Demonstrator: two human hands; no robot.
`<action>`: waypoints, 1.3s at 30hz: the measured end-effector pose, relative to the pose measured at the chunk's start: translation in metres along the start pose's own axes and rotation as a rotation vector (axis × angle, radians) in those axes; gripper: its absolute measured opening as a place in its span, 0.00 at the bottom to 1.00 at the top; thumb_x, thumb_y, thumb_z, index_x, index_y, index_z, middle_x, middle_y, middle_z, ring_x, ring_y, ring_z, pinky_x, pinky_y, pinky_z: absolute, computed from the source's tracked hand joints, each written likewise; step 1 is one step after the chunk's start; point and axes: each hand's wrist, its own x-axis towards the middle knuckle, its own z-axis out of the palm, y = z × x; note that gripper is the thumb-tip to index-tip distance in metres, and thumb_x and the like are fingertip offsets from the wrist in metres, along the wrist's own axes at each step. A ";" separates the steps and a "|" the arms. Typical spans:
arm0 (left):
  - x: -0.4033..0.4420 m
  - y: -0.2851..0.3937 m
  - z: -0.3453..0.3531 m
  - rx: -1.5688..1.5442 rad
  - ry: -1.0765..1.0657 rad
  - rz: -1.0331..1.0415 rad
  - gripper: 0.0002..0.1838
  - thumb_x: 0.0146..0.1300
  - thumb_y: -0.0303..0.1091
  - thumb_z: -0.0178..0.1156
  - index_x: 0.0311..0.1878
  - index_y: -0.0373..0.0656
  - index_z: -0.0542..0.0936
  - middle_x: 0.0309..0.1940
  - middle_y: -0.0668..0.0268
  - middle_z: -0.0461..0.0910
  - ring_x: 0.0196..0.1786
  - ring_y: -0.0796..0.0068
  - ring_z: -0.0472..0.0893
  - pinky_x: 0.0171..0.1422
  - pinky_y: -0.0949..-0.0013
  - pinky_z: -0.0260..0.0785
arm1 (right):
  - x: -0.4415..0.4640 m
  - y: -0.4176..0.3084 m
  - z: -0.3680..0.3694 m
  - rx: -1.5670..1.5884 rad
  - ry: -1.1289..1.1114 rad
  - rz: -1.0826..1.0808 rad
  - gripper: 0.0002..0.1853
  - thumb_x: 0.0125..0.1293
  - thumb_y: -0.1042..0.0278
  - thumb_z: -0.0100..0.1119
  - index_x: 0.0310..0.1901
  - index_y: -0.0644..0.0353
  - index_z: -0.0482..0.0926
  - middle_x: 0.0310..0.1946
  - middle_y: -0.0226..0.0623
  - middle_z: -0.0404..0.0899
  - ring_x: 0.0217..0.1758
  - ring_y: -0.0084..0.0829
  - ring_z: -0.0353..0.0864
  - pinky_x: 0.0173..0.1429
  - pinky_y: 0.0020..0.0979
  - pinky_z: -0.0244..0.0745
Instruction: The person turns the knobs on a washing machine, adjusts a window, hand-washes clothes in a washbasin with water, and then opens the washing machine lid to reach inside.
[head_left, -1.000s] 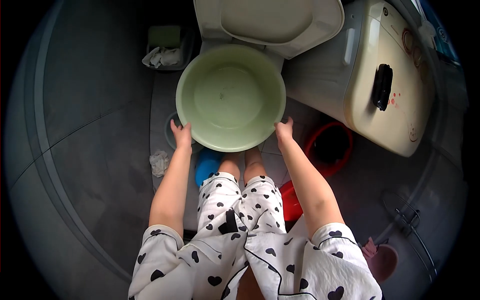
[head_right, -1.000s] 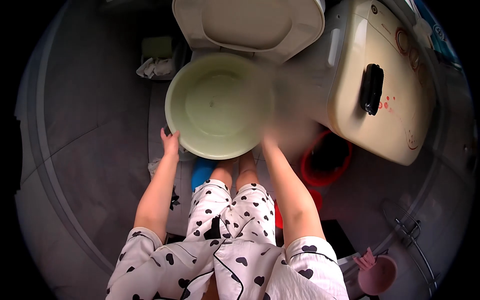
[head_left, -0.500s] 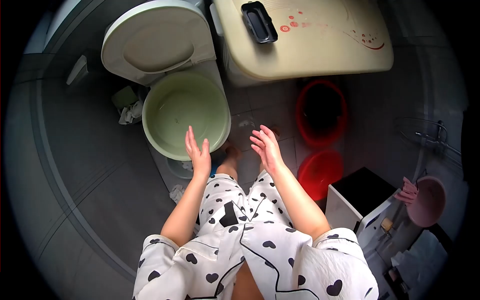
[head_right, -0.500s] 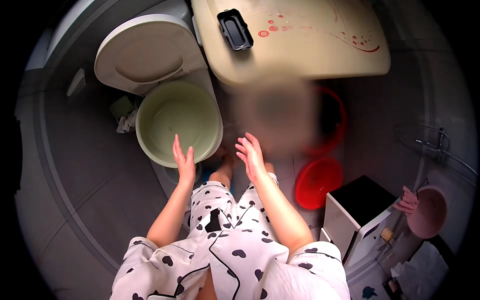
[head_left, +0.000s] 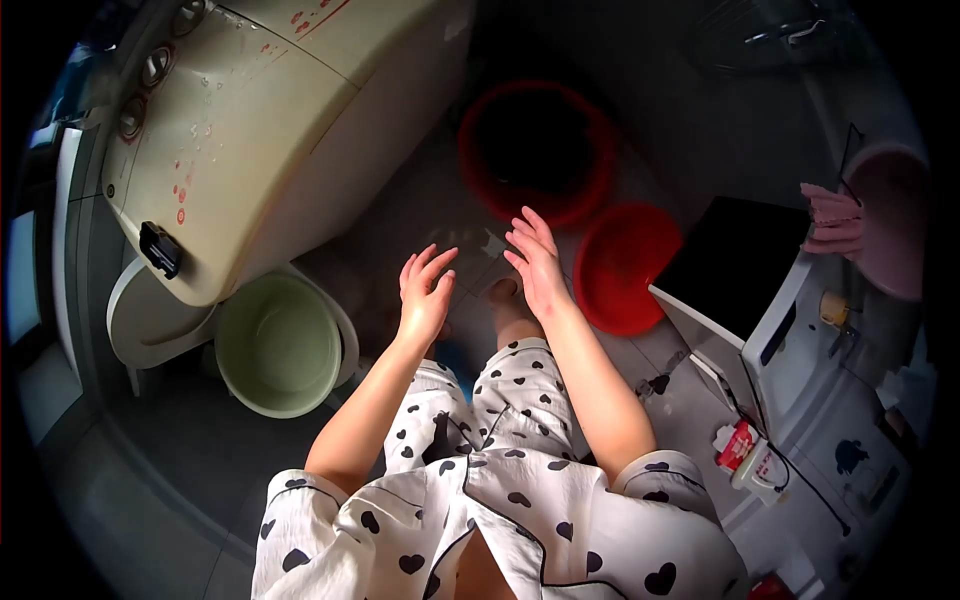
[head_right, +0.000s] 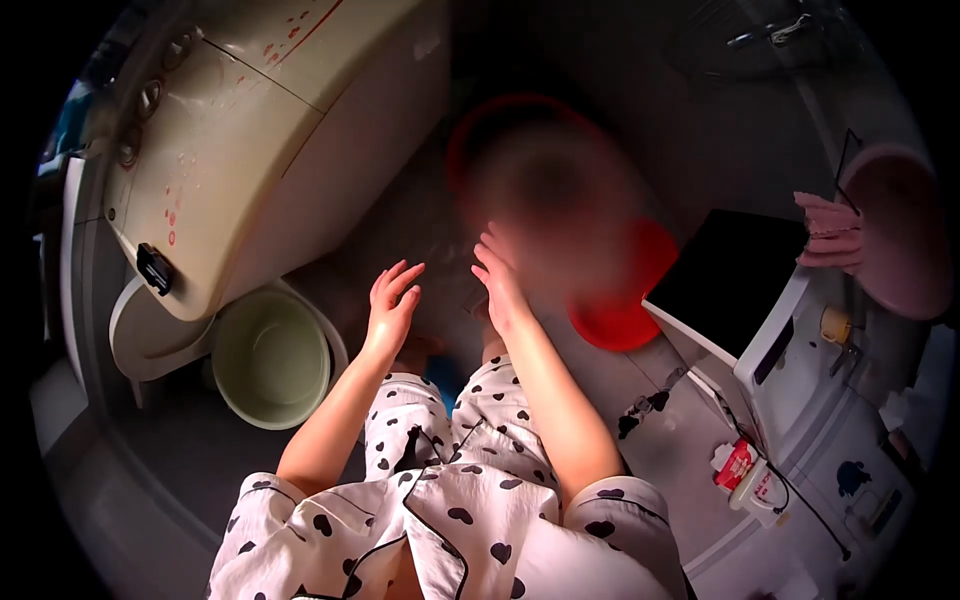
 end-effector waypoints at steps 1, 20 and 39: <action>0.010 0.000 0.021 -0.003 -0.014 -0.008 0.19 0.61 0.37 0.54 0.56 0.55 0.78 0.65 0.60 0.65 0.71 0.54 0.53 0.73 0.54 0.46 | 0.009 -0.007 -0.019 0.001 0.019 -0.004 0.28 0.67 0.65 0.50 0.68 0.51 0.58 0.68 0.41 0.56 0.67 0.33 0.60 0.68 0.35 0.56; 0.393 -0.223 0.315 0.570 -0.017 0.295 0.38 0.58 0.62 0.52 0.71 0.65 0.55 0.64 0.44 0.59 0.62 0.36 0.63 0.61 0.44 0.62 | 0.381 0.156 -0.261 -0.971 0.394 -0.088 0.32 0.59 0.58 0.60 0.65 0.51 0.63 0.64 0.48 0.62 0.67 0.43 0.60 0.68 0.45 0.54; 0.577 -0.243 0.403 0.829 -0.225 0.568 0.23 0.62 0.52 0.54 0.58 0.55 0.74 0.64 0.53 0.60 0.69 0.52 0.54 0.63 0.26 0.42 | 0.611 0.156 -0.281 -1.639 0.227 -0.410 0.40 0.48 0.43 0.65 0.64 0.37 0.64 0.68 0.48 0.52 0.65 0.53 0.56 0.59 0.60 0.56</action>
